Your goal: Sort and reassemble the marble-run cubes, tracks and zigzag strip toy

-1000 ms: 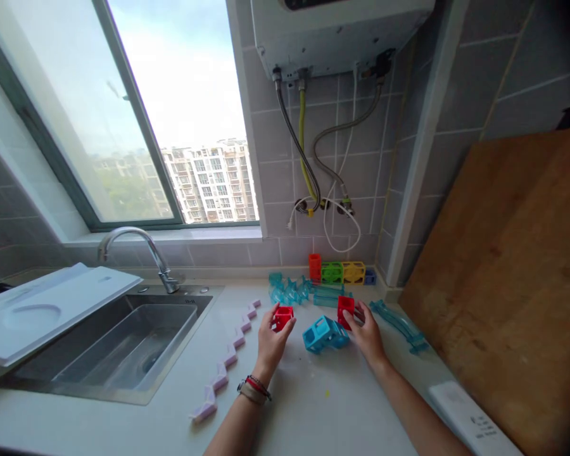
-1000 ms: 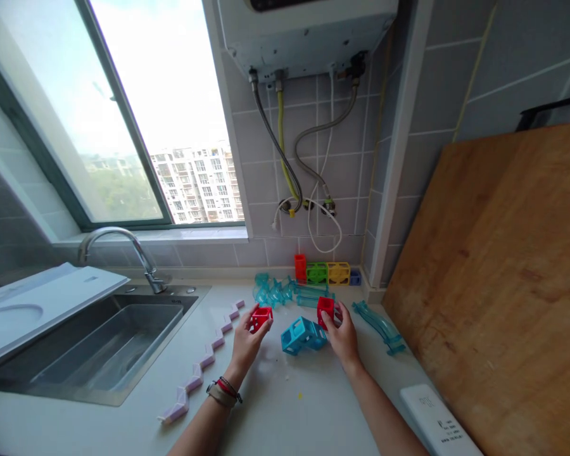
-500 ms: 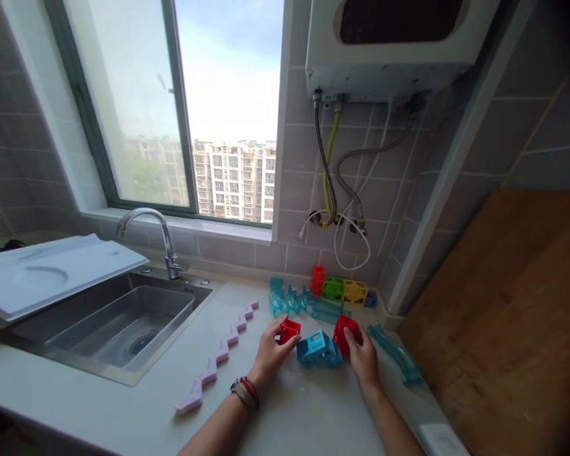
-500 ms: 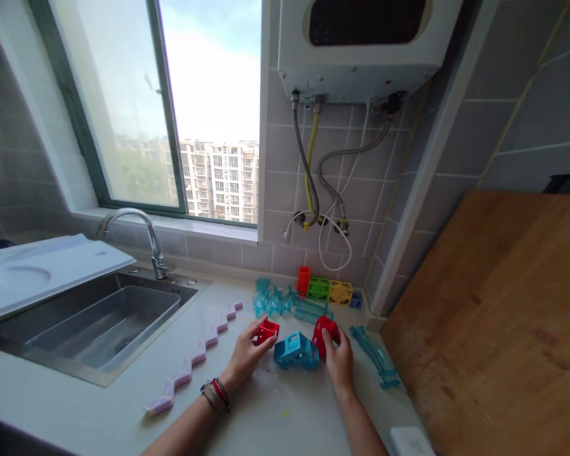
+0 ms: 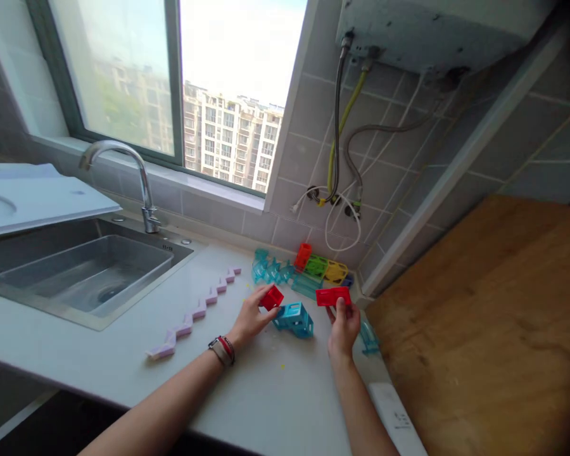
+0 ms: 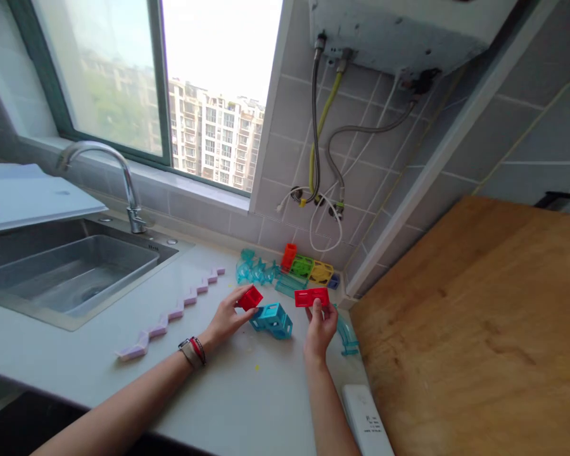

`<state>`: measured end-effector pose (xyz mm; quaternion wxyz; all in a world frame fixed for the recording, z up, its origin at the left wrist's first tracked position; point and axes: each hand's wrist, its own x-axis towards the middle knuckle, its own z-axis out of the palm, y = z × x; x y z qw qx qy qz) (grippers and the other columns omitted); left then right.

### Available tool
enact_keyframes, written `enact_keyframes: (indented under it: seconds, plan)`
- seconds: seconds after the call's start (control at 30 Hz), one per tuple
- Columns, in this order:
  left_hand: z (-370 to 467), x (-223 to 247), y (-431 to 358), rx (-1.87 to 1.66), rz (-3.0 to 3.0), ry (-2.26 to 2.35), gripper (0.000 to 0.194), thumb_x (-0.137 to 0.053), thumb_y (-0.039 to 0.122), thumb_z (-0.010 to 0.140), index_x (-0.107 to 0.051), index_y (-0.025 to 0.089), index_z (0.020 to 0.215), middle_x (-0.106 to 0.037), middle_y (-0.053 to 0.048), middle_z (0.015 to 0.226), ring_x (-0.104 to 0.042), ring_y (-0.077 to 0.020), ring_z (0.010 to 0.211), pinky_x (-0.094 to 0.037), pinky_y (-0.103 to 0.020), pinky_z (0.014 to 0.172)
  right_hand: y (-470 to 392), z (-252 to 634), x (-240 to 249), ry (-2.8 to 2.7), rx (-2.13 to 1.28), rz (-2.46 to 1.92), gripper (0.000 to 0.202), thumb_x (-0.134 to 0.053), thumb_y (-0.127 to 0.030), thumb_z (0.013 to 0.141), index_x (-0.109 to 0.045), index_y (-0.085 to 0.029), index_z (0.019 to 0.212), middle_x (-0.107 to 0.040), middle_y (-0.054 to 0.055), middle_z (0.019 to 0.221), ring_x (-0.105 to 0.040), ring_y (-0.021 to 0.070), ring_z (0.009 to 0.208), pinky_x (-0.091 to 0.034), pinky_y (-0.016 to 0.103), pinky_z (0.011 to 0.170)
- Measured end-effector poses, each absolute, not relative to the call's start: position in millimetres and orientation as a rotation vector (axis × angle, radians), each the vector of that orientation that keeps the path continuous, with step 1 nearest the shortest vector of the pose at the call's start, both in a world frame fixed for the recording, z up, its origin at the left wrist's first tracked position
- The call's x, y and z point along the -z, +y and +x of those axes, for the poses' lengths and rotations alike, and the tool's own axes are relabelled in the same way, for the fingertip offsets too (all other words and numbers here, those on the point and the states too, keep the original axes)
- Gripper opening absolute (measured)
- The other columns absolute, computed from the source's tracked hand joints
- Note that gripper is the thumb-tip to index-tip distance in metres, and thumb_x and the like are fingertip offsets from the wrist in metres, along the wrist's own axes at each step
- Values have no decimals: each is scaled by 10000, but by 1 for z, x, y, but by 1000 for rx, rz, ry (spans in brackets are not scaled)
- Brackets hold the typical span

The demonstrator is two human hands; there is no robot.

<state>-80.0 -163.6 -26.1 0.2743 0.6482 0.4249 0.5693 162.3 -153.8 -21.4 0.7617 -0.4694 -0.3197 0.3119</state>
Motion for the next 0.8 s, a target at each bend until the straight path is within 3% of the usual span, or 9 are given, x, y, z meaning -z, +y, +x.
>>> enact_keyframes:
  seconds: [0.33,0.57,0.8]
  plan:
    - [-78,9,-172,-1624,1888,1139,668,-625,41,727,-564,233,1364,-643,-99,1282,-609,-246,1178,-484,-443,1055,-167,151,9,-785,-846,-905,466,-722,-534,819,-578,-228,1140,-717,46,1110,-724,207,959,-616,396,832]
    - [-75,5,-180,-1571,2094,1094,609,-752,244,813,-571,295,1392,-613,-105,1349,-560,-293,1252,-475,-476,1068,-193,124,-11,-970,-1093,-742,517,-788,-506,778,-553,-257,1166,-722,62,1135,-719,219,980,-596,385,839]
    - [-73,-1,-186,-1541,2142,1029,605,-726,239,822,-561,291,1402,-618,-105,1329,-568,-286,1227,-471,-474,1069,-194,120,-9,-967,-1065,-755,517,-798,-492,771,-540,-262,1156,-715,47,1115,-720,209,937,-595,356,798]
